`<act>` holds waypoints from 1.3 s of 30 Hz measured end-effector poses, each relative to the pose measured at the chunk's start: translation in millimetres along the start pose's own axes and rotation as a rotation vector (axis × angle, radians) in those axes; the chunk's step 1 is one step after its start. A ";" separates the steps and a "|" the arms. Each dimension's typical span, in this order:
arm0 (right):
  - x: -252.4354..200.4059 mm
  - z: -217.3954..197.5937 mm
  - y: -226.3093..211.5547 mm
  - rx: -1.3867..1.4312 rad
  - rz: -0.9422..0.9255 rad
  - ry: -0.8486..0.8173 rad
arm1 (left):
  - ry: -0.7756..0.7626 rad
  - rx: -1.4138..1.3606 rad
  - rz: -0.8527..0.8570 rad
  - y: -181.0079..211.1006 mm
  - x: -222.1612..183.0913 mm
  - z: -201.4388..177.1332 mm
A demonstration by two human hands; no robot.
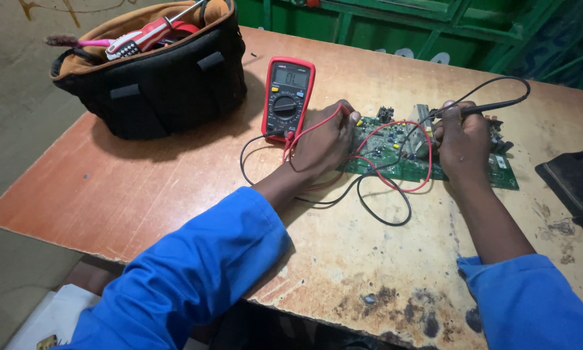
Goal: Measuring electrical properties on a circuit board using a digital multimeter.
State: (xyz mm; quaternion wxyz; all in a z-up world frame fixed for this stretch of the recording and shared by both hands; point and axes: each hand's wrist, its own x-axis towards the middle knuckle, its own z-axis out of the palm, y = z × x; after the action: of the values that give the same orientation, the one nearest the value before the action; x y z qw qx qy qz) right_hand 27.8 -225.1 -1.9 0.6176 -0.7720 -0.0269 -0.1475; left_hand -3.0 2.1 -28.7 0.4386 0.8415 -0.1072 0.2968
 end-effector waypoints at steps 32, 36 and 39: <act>-3.0 -0.1 -3.4 -0.032 -0.021 -0.017 | 0.100 0.008 0.148 -8.3 0.1 5.5; -6.8 3.2 -11.2 -0.032 0.025 0.003 | 0.051 -0.073 0.105 -6.6 0.5 4.7; -7.2 2.7 -10.8 -0.024 0.015 -0.002 | 0.095 -0.049 0.157 -7.0 0.1 5.3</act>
State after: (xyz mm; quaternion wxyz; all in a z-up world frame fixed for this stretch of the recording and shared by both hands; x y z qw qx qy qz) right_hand 19.0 -218.9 5.9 0.6094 -0.7798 -0.0198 -0.1423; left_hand 2.4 2.1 -35.7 0.4391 0.8045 -0.1590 0.3669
